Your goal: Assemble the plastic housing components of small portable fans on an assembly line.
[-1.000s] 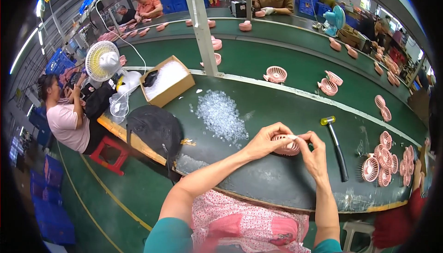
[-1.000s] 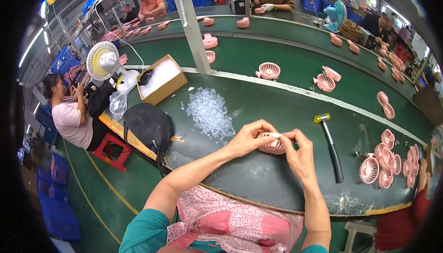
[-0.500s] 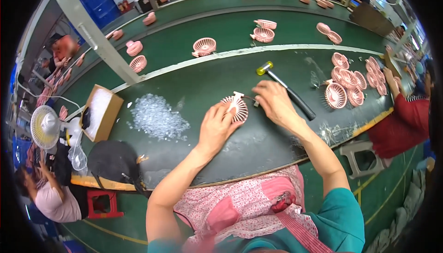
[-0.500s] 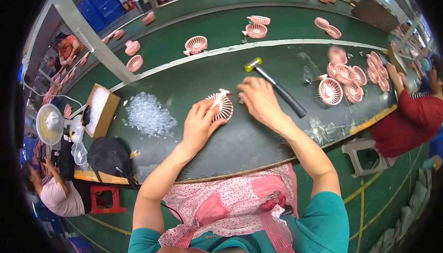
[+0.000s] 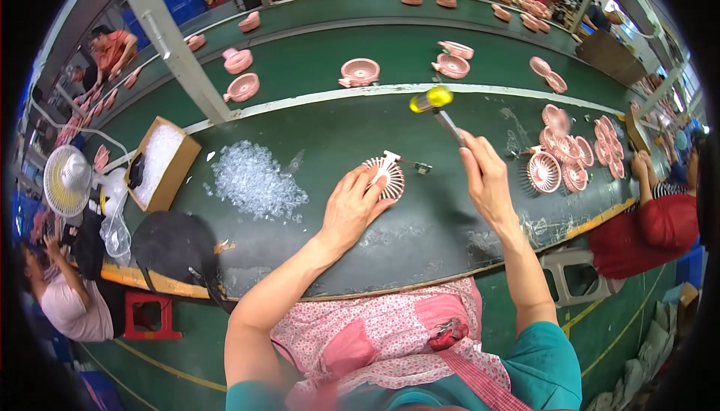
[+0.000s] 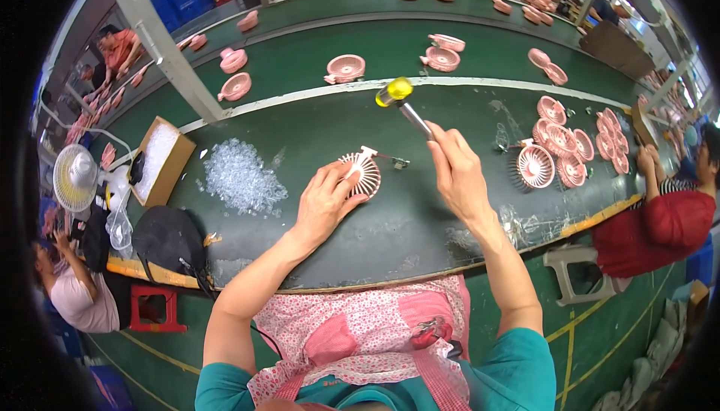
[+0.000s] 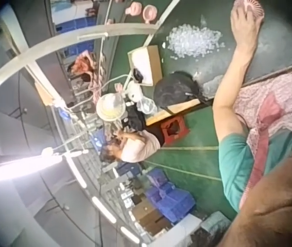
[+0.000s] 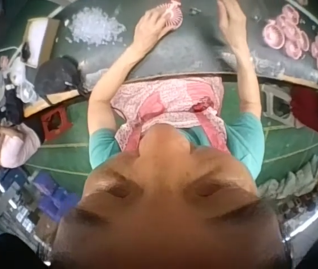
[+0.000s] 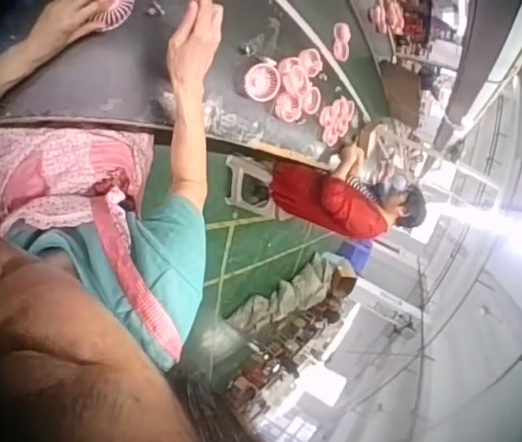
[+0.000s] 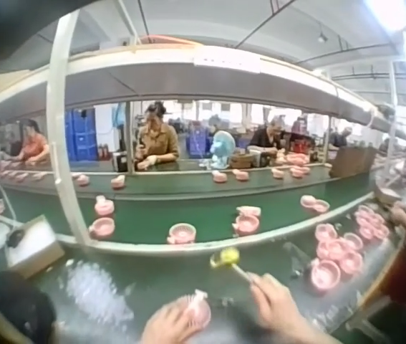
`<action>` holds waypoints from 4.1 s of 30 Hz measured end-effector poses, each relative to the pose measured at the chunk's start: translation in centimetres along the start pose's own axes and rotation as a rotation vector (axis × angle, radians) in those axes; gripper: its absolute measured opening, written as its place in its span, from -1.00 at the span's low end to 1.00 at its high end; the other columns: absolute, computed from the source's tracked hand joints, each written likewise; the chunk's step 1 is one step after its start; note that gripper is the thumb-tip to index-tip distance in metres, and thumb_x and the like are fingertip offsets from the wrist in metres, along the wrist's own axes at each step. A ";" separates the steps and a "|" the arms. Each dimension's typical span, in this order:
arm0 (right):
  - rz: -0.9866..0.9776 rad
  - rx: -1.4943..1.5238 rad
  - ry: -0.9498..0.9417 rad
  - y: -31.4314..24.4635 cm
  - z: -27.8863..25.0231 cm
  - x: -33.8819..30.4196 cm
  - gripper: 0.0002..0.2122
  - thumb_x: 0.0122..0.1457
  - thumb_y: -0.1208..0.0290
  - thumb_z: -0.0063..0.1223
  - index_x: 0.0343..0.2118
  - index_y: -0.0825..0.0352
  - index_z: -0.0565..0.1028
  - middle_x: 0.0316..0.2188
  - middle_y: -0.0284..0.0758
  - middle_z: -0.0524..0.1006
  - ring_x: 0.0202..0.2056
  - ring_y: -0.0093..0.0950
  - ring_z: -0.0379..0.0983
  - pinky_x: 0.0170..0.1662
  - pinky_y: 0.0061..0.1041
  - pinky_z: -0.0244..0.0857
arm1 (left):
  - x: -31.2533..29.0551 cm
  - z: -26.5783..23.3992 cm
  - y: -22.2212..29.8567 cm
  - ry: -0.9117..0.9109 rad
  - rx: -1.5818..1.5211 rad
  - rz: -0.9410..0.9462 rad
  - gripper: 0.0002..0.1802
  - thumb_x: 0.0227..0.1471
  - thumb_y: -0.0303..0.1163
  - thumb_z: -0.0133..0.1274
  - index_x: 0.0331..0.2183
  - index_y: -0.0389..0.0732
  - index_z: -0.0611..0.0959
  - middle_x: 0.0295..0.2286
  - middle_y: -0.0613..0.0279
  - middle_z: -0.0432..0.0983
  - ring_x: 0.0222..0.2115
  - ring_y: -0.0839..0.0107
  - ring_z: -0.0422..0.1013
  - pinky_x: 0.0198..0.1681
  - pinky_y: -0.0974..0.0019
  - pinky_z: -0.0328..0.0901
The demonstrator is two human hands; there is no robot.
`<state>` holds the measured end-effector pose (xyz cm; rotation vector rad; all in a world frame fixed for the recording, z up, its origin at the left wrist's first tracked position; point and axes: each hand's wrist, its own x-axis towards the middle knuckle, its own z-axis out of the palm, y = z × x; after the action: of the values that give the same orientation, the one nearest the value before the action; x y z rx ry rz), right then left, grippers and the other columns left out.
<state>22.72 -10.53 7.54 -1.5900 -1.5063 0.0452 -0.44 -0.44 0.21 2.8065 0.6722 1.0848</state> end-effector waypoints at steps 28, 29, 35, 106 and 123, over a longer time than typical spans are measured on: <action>-0.076 0.073 -0.265 3.6 10.0 1.1 -0.88 0.18 0.43 0.14 -0.33 0.38 0.57 -0.40 -0.22 0.51 -0.26 -0.23 0.40 -0.12 -0.28 0.21 | -1.3 -5.1 -12.1 0.107 0.427 -0.438 -0.93 -0.11 -0.51 0.19 -0.46 -0.19 0.62 -0.43 0.15 0.51 -0.28 0.15 0.35 -0.17 0.10 0.15; -0.066 0.102 -0.259 3.6 10.0 1.1 -0.88 0.18 0.44 0.14 -0.33 0.39 0.57 -0.39 -0.22 0.51 -0.25 -0.23 0.40 -0.12 -0.28 0.21 | -1.0 -5.2 -11.7 0.140 0.408 -0.421 -0.92 -0.08 -0.51 0.19 -0.44 -0.20 0.61 -0.44 0.15 0.53 -0.29 0.15 0.36 -0.17 0.11 0.16; 0.112 0.449 -0.207 1.6 9.8 0.5 -0.82 0.27 0.45 0.08 -0.17 0.46 0.49 -0.31 -0.14 0.60 -0.31 -0.33 0.56 -0.24 -0.41 0.40 | 0.8 -3.0 -7.1 0.184 -0.153 -0.545 -0.87 0.03 -0.49 0.20 -0.30 -0.22 0.65 -0.51 0.14 0.51 -0.37 0.26 0.45 -0.25 0.20 0.32; 0.223 -0.213 -0.197 7.1 26.7 18.9 -0.64 0.16 0.48 -0.05 0.04 0.37 0.35 0.09 -0.10 0.39 0.09 -0.13 0.39 0.09 -0.05 0.27 | 0.2 2.1 -3.8 0.157 -0.977 -0.689 -0.68 0.33 -0.31 -0.11 0.00 -0.29 0.48 -0.14 0.15 0.53 -0.17 0.50 0.42 -0.09 0.39 0.34; -0.241 0.217 -0.157 1.5 15.3 7.0 -0.94 0.19 0.62 -0.01 -0.28 0.43 0.45 -0.29 -0.13 0.42 -0.25 -0.15 0.41 -0.15 -0.37 0.32 | 1.6 0.1 -3.8 0.413 -0.155 -0.136 -0.65 -0.11 -0.64 0.09 -0.19 -0.18 0.64 -0.12 0.12 0.47 -0.04 0.06 0.36 0.03 0.05 0.25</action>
<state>16.76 4.04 1.50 -1.2498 -1.7426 0.1946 -0.78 3.65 0.37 2.3871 0.7562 1.6276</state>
